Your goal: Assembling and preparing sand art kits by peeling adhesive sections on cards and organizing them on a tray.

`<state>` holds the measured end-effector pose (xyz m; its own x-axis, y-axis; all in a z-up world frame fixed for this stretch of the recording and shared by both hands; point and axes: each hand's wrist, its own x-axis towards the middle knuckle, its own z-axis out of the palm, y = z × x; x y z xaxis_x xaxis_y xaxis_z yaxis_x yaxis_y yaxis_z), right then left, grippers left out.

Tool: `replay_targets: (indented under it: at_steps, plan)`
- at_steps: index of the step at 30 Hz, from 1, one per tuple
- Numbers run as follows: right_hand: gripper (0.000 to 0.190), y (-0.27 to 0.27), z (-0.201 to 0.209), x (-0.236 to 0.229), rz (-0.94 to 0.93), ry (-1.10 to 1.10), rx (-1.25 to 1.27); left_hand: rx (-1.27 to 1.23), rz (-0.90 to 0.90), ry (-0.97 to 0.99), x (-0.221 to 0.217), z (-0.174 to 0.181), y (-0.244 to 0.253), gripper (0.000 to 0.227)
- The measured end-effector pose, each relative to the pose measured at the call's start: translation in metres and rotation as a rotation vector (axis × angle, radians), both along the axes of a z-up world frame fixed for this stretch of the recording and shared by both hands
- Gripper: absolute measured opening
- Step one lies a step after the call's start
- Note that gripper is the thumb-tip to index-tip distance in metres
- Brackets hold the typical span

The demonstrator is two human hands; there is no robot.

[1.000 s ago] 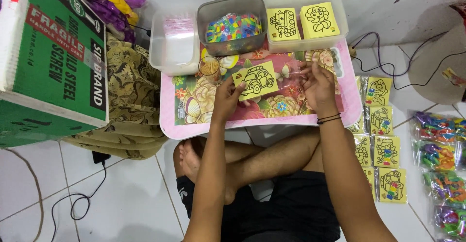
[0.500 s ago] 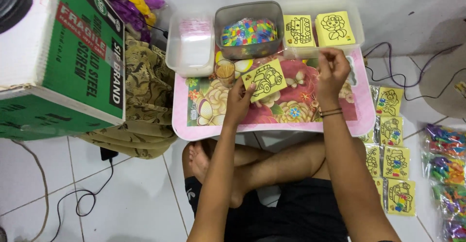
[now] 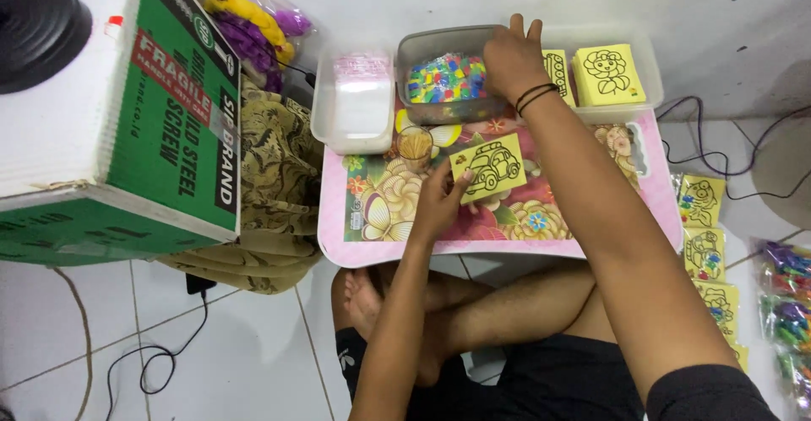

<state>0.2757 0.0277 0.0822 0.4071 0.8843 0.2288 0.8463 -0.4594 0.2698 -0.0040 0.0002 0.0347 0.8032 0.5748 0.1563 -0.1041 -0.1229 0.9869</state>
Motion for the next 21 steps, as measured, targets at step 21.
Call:
replay_targets:
  at_steps: [21]
  plan:
    - [0.012,-0.051,0.061,-0.028,0.103,0.406,0.34,-0.065,-0.023,0.027,-0.002,0.005,-0.002,0.035]
